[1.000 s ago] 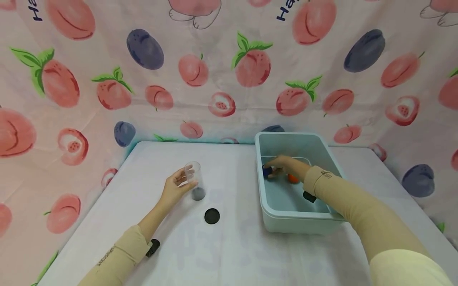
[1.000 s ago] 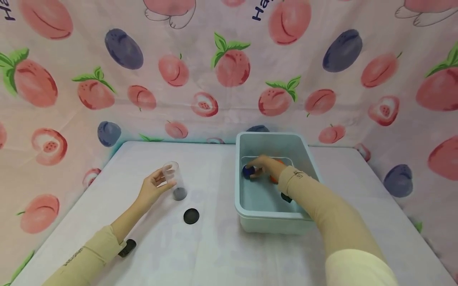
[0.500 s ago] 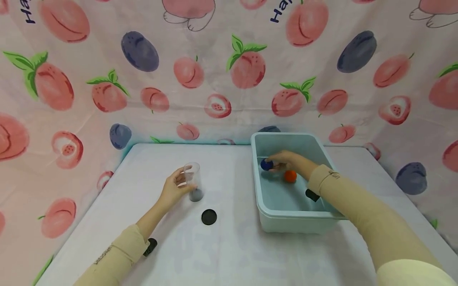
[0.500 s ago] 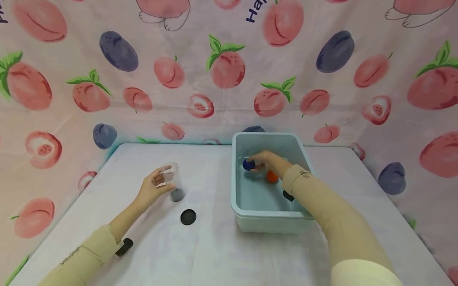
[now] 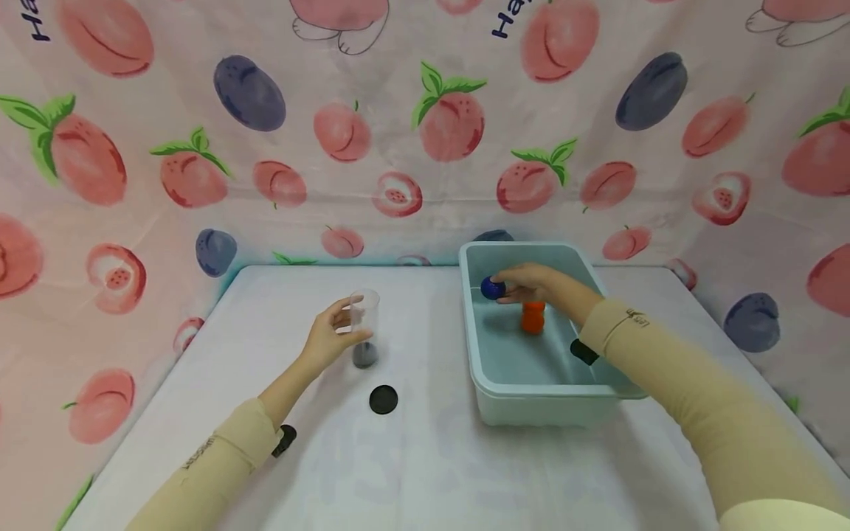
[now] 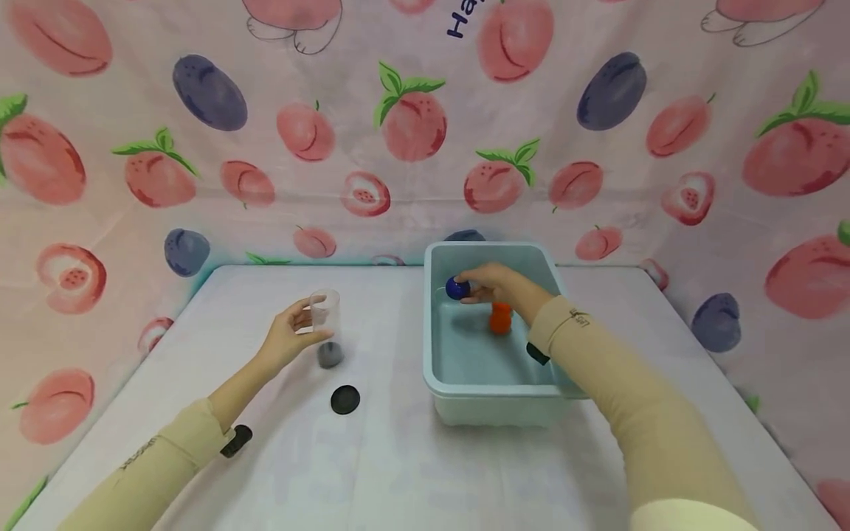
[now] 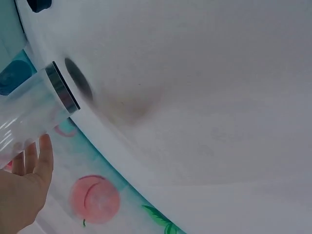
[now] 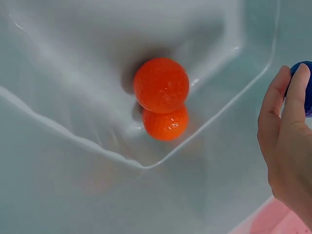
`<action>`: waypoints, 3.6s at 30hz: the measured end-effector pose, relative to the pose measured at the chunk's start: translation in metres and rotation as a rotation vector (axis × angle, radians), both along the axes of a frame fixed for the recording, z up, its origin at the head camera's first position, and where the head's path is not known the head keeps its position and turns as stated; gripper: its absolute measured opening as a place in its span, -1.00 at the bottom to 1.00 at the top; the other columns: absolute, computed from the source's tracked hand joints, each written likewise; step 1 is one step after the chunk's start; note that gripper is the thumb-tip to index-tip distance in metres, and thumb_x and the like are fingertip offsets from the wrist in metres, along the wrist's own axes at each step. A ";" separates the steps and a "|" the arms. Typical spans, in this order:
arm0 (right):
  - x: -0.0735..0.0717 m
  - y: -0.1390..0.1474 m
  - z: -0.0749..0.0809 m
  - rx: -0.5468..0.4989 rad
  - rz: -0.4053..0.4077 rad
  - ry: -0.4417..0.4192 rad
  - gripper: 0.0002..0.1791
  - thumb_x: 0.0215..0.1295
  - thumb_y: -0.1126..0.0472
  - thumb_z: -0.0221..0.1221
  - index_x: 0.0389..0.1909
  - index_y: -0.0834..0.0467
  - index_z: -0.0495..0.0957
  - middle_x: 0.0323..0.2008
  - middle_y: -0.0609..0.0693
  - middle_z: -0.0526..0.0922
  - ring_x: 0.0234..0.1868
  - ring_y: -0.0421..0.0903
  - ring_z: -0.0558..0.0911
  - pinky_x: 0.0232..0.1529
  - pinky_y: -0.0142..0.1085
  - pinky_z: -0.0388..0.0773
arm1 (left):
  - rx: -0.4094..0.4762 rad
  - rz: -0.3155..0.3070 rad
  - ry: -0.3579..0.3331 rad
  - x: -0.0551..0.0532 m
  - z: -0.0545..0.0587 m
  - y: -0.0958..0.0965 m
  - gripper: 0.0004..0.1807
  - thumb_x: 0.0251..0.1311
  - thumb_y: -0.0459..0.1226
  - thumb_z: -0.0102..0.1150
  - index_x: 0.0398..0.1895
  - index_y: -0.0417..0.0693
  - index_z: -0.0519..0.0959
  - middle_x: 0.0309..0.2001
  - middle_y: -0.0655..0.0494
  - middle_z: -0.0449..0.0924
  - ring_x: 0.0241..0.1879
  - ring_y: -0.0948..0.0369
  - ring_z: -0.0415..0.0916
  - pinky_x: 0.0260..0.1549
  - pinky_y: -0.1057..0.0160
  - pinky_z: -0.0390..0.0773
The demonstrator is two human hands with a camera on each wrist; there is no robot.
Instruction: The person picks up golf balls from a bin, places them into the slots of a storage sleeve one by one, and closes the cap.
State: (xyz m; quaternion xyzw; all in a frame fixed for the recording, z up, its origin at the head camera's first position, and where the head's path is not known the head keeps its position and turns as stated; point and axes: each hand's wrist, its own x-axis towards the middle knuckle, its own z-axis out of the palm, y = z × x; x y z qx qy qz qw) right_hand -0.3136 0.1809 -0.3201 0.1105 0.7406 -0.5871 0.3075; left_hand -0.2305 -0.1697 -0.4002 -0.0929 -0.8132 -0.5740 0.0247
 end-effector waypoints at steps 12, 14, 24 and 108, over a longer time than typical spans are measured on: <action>0.010 -0.001 0.015 -0.129 -0.059 -0.017 -0.24 0.39 0.23 -0.02 0.47 0.26 -0.19 0.41 0.36 0.03 0.17 0.07 0.41 0.03 -0.32 0.52 | -0.071 -0.024 0.000 -0.016 0.016 0.031 -0.28 0.04 -0.38 0.33 0.33 -0.04 0.31 0.12 -0.27 0.48 0.22 -0.12 0.37 0.23 -0.16 0.33; 0.012 0.000 0.017 -0.153 -0.066 -0.021 -0.24 0.40 0.24 -0.03 0.47 0.24 -0.21 0.42 0.35 0.01 0.16 0.07 0.41 0.01 -0.34 0.55 | -0.071 -0.029 0.008 -0.019 0.018 0.037 -0.28 0.04 -0.38 0.33 0.33 -0.03 0.32 0.13 -0.28 0.46 0.22 -0.13 0.36 0.22 -0.17 0.32; 0.025 0.003 0.032 -0.249 -0.086 -0.028 -0.22 0.39 0.21 -0.01 0.48 0.18 -0.21 0.31 0.33 0.20 -0.25 -0.07 0.62 -0.08 -0.38 0.60 | -0.129 -0.054 0.078 -0.028 0.029 0.062 -0.27 0.00 -0.32 0.38 0.31 0.01 0.36 0.13 -0.22 0.38 0.17 -0.12 0.33 0.18 -0.12 0.37; 0.027 0.014 0.018 -0.082 -0.068 0.123 -0.43 0.46 0.21 -0.11 0.40 0.33 0.04 0.39 0.34 0.10 -0.07 -0.05 0.51 0.13 -0.29 0.51 | -0.069 -0.079 0.068 -0.025 0.041 0.101 -0.32 -0.07 -0.32 0.43 0.22 -0.07 0.47 0.18 -0.07 0.51 0.15 -0.02 0.49 0.10 0.01 0.50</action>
